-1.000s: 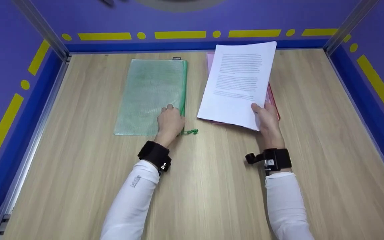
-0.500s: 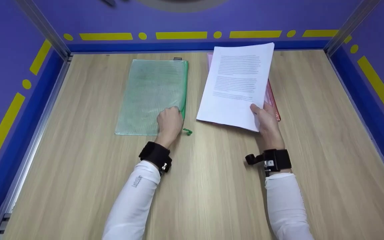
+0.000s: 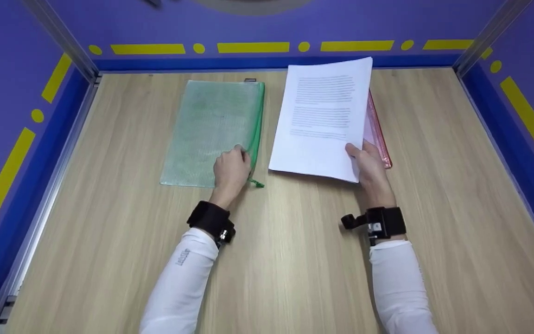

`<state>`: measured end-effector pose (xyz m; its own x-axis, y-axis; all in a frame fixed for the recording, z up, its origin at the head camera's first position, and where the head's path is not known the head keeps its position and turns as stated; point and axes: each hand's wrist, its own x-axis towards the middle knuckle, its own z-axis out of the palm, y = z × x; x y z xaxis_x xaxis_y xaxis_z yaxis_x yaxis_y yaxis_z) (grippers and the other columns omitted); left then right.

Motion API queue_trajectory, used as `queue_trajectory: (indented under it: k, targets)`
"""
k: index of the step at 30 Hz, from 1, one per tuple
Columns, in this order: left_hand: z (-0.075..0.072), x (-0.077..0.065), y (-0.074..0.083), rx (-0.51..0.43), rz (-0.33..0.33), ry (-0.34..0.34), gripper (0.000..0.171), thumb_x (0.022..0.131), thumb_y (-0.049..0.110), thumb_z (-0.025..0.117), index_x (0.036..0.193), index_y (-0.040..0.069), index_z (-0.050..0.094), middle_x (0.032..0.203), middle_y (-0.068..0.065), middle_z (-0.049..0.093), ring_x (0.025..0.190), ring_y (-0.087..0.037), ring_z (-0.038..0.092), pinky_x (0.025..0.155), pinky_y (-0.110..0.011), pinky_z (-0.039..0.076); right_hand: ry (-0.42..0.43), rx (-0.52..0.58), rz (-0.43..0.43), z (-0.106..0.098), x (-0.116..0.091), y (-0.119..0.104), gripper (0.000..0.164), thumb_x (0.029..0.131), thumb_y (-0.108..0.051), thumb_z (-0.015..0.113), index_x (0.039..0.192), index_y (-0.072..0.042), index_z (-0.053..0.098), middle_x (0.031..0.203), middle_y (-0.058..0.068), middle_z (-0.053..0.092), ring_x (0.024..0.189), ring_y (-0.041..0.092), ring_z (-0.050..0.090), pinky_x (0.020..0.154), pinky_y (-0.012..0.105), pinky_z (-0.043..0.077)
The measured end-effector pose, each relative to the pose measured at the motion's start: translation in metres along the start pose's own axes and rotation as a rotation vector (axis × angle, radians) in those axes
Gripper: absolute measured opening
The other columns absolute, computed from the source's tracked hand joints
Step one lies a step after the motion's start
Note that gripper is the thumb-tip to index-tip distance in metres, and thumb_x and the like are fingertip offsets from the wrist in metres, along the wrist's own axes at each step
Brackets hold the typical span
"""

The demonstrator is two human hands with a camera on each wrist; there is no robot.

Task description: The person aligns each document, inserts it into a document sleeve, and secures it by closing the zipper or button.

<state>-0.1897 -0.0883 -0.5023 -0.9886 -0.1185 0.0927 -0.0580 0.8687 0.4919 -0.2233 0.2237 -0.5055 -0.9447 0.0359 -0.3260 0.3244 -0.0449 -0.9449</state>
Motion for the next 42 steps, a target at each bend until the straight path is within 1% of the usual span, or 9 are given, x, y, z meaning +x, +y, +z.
queue_trajectory:
  k: [7, 13, 16, 21, 24, 27, 32, 37, 42]
  targets:
    - [-0.001, -0.003, -0.003, -0.041, -0.003, 0.001, 0.024, 0.100, 0.019, 0.055, 0.106, 0.001, 0.069, 0.089, -0.013, 0.076, 0.071, -0.024, 0.071, 0.068, -0.040, 0.058, -0.050, 0.039, -0.001, -0.001, -0.003, -0.006, 0.048, 0.104, -0.016, 0.044, 0.149, -0.001, 0.039, 0.112, 0.001, 0.065, 0.103, 0.012, 0.065, 0.083, 0.026, 0.055]
    - [-0.001, -0.003, -0.005, -0.050, 0.061, 0.004, 0.023, 0.101, 0.016, 0.053, 0.107, -0.001, 0.069, 0.089, -0.016, 0.076, 0.071, -0.028, 0.072, 0.067, -0.041, 0.059, -0.067, 0.041, 0.004, -0.004, -0.004, -0.008, 0.048, 0.104, -0.017, 0.045, 0.148, -0.001, 0.040, 0.112, 0.001, 0.067, 0.102, 0.012, 0.066, 0.081, 0.026, 0.056]
    - [-0.001, -0.003, -0.006, -0.056, 0.075, 0.008, 0.023, 0.101, 0.014, 0.052, 0.105, -0.001, 0.068, 0.087, -0.018, 0.075, 0.070, -0.031, 0.072, 0.067, -0.043, 0.059, -0.074, 0.028, 0.005, -0.009, -0.004, -0.009, 0.048, 0.104, -0.018, 0.045, 0.148, -0.002, 0.039, 0.113, 0.002, 0.067, 0.101, 0.012, 0.066, 0.080, 0.026, 0.056]
    - [-0.002, -0.003, -0.006, -0.067, 0.070, 0.023, 0.022, 0.100, 0.013, 0.052, 0.102, -0.002, 0.068, 0.085, -0.018, 0.074, 0.070, -0.032, 0.072, 0.067, -0.044, 0.058, -0.103, -0.029, 0.017, -0.017, -0.004, -0.014, 0.049, 0.105, -0.018, 0.043, 0.150, 0.000, 0.036, 0.115, 0.000, 0.065, 0.103, 0.008, 0.064, 0.082, 0.023, 0.055]
    - [-0.003, -0.002, -0.007, -0.079, 0.054, 0.012, 0.023, 0.101, 0.014, 0.051, 0.102, -0.002, 0.067, 0.085, -0.019, 0.074, 0.071, -0.032, 0.072, 0.068, -0.044, 0.058, -0.114, -0.079, 0.028, -0.022, -0.005, -0.020, 0.051, 0.105, -0.018, 0.043, 0.151, 0.001, 0.033, 0.114, -0.002, 0.063, 0.101, 0.006, 0.063, 0.081, 0.020, 0.054]
    - [-0.004, -0.001, -0.008, -0.103, 0.028, -0.006, 0.024, 0.101, 0.015, 0.050, 0.104, -0.001, 0.067, 0.086, -0.018, 0.074, 0.072, -0.031, 0.071, 0.070, -0.044, 0.058, -0.119, -0.102, 0.047, -0.027, -0.007, -0.026, 0.052, 0.104, -0.018, 0.045, 0.151, 0.002, 0.033, 0.111, -0.002, 0.063, 0.098, 0.006, 0.064, 0.079, 0.020, 0.054]
    - [-0.006, -0.001, -0.009, -0.137, 0.005, -0.008, 0.025, 0.101, 0.017, 0.051, 0.107, 0.000, 0.067, 0.087, -0.015, 0.074, 0.071, -0.029, 0.069, 0.070, -0.042, 0.057, -0.159, -0.106, 0.075, -0.034, -0.013, -0.034, 0.053, 0.104, -0.018, 0.047, 0.151, 0.003, 0.032, 0.109, -0.003, 0.064, 0.096, 0.006, 0.066, 0.078, 0.021, 0.055]
    - [-0.008, -0.001, -0.008, -0.157, 0.016, 0.021, 0.023, 0.100, 0.016, 0.052, 0.107, 0.001, 0.068, 0.086, -0.015, 0.074, 0.068, -0.028, 0.069, 0.067, -0.042, 0.056, -0.209, -0.095, 0.102, -0.036, -0.017, -0.039, 0.052, 0.104, -0.017, 0.048, 0.149, 0.003, 0.032, 0.108, -0.003, 0.067, 0.098, 0.007, 0.068, 0.079, 0.023, 0.056]
    - [-0.010, 0.001, -0.008, -0.161, 0.022, 0.009, 0.024, 0.101, 0.017, 0.051, 0.108, 0.001, 0.068, 0.087, -0.014, 0.074, 0.068, -0.027, 0.068, 0.067, -0.041, 0.056, -0.235, -0.085, 0.124, -0.037, -0.018, -0.041, 0.050, 0.104, -0.018, 0.049, 0.148, 0.001, 0.035, 0.112, -0.002, 0.068, 0.101, 0.008, 0.068, 0.080, 0.025, 0.057]
